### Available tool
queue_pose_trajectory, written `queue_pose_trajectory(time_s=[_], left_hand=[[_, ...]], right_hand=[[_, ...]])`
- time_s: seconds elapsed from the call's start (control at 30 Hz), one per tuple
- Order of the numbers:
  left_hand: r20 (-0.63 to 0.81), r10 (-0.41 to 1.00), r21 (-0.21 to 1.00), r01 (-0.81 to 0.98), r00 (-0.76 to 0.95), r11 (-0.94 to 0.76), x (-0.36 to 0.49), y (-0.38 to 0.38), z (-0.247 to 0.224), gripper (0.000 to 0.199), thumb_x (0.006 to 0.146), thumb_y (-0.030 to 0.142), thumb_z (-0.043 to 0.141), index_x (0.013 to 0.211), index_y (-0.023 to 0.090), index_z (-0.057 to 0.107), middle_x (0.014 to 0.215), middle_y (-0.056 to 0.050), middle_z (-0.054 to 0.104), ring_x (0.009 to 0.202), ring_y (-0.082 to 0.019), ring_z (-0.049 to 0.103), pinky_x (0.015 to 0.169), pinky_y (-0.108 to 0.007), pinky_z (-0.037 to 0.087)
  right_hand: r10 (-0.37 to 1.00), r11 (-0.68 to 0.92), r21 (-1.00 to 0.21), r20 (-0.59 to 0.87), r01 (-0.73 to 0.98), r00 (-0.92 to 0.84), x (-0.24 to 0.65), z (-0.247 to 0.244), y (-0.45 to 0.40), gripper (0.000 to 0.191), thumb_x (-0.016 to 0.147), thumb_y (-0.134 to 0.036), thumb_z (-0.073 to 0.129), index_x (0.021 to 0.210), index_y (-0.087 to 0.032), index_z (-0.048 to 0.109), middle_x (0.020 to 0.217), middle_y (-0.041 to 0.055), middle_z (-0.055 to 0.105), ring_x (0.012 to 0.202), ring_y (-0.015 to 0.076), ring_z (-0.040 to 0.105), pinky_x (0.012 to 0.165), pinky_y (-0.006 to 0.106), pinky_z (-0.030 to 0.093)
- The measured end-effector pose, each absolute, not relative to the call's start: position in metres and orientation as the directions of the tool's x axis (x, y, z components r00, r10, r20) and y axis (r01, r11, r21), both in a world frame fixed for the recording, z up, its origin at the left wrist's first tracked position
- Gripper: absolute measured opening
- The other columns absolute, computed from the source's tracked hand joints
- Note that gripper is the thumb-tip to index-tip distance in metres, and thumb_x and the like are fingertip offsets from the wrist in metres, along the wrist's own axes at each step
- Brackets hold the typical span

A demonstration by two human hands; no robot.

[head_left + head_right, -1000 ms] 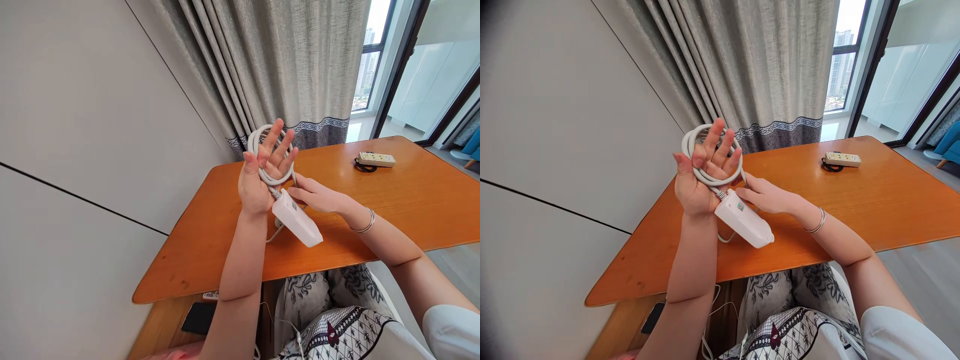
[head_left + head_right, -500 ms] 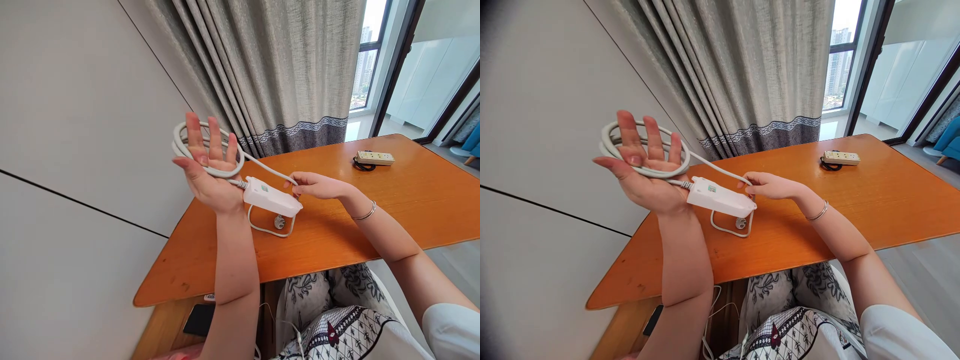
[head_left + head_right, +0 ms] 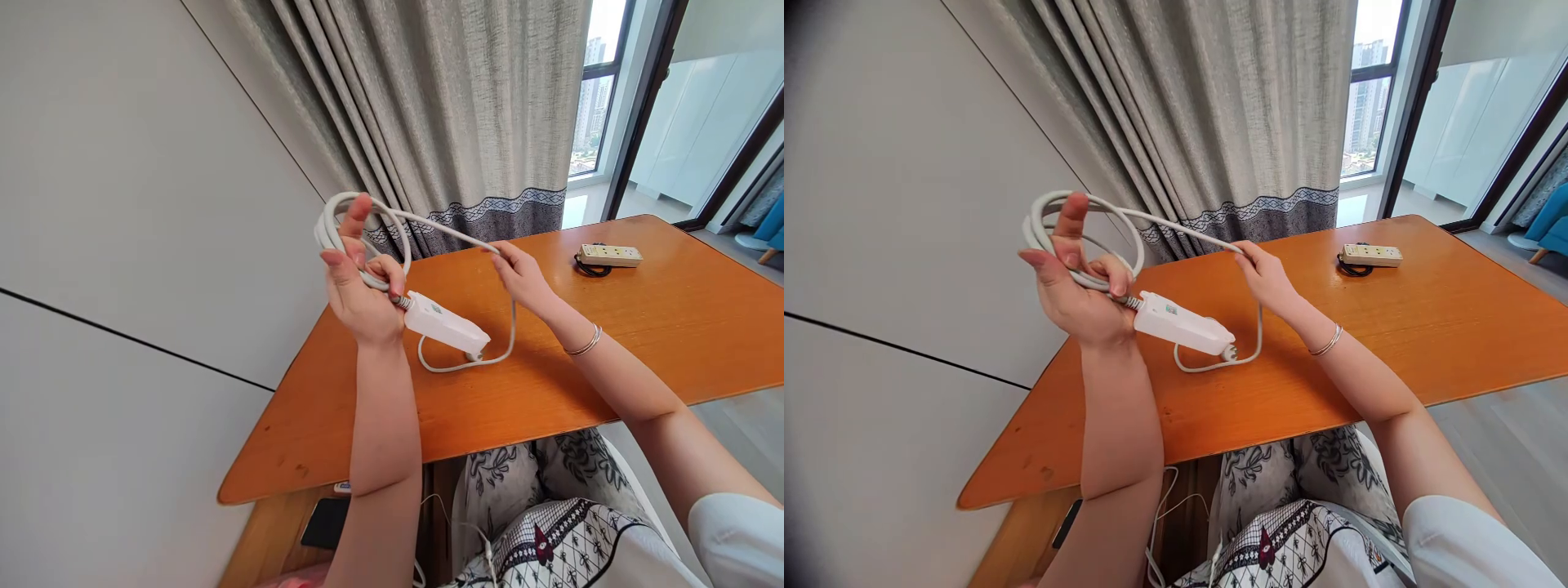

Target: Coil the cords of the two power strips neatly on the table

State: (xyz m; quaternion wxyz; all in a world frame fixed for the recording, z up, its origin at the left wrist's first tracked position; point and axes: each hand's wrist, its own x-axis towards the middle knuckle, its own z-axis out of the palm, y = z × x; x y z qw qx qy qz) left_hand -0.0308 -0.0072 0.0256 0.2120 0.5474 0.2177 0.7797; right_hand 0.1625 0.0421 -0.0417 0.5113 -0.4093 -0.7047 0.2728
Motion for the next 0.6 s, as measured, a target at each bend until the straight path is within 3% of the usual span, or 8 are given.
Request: queue_pose_trajectory(time_s=[0.1, 0.23, 0.33, 0.43, 0.53, 0.6], left_hand=[[0.740, 0.631, 0.612, -0.155, -0.231, -0.775, -0.030, -0.010, 0.023, 0.055, 0.082, 0.075, 0.063, 0.067, 0.023, 0.055, 0.128, 0.000, 0.072, 0.037, -0.002, 0.041, 0.031, -0.028, 0.022], [0.708, 0.700, 0.673, -0.215, -0.094, -0.708, -0.023, -0.015, 0.017, 0.047, 0.082, 0.069, 0.068, 0.074, 0.024, 0.057, 0.125, -0.001, 0.073, 0.049, -0.006, 0.056, 0.036, -0.025, 0.033], [0.679, 0.734, 0.718, -0.189, -0.016, -0.669, -0.022, -0.013, 0.010, 0.037, 0.085, 0.061, 0.070, 0.089, 0.025, 0.063, 0.115, -0.003, 0.074, 0.079, -0.017, 0.074, 0.049, -0.024, 0.047], [0.618, 0.785, 0.785, -0.095, 0.045, -0.612, -0.023, -0.009, 0.006, 0.033, 0.091, 0.054, 0.067, 0.104, 0.023, 0.065, 0.107, -0.006, 0.073, 0.100, -0.024, 0.075, 0.061, -0.025, 0.053], [0.581, 0.803, 0.807, 0.034, 0.129, -0.590, -0.022, -0.006, 0.007, 0.039, 0.089, 0.058, 0.066, 0.103, 0.021, 0.066, 0.103, -0.007, 0.074, 0.081, -0.019, 0.074, 0.059, -0.023, 0.052], [0.544, 0.815, 0.817, 0.093, 0.199, -0.569, -0.022, -0.006, 0.008, 0.039, 0.088, 0.058, 0.068, 0.097, 0.020, 0.068, 0.085, -0.004, 0.073, 0.060, -0.014, 0.067, 0.053, -0.022, 0.048]], right_hand=[[0.807, 0.563, -0.637, 0.562, 0.527, -0.183, 0.161, -0.035, 0.033, 0.039, 0.101, -0.020, 0.042, 0.135, -0.018, 0.061, 0.089, 0.0051, 0.067, 0.080, 0.0180, 0.060, 0.077, 0.030, 0.045], [0.854, 0.508, -0.350, 0.323, 0.787, -0.408, 0.153, -0.021, 0.003, 0.048, 0.104, -0.022, 0.039, 0.150, -0.020, 0.052, 0.107, 0.0142, 0.068, 0.086, 0.0224, 0.064, 0.073, 0.031, 0.042], [0.811, 0.572, -0.154, 0.255, 0.806, -0.527, 0.147, -0.009, -0.023, 0.049, 0.104, -0.020, 0.040, 0.152, -0.024, 0.049, 0.109, 0.0134, 0.066, 0.075, 0.0188, 0.062, 0.063, 0.030, 0.036], [0.749, 0.634, -0.038, 0.279, 0.772, -0.601, 0.147, 0.000, -0.040, 0.043, 0.103, -0.016, 0.039, 0.141, -0.021, 0.058, 0.106, 0.0119, 0.066, 0.066, 0.0152, 0.055, 0.057, 0.031, 0.028], [0.694, 0.670, -0.018, 0.373, 0.742, -0.617, 0.152, 0.007, -0.046, 0.036, 0.104, -0.016, 0.037, 0.125, -0.020, 0.066, 0.099, 0.0101, 0.067, 0.064, 0.0144, 0.050, 0.055, 0.032, 0.024], [0.675, 0.672, -0.052, 0.453, 0.738, -0.582, 0.158, 0.009, -0.046, 0.029, 0.104, -0.022, 0.042, 0.116, -0.021, 0.069, 0.096, 0.0092, 0.068, 0.065, 0.0150, 0.050, 0.057, 0.032, 0.025]])
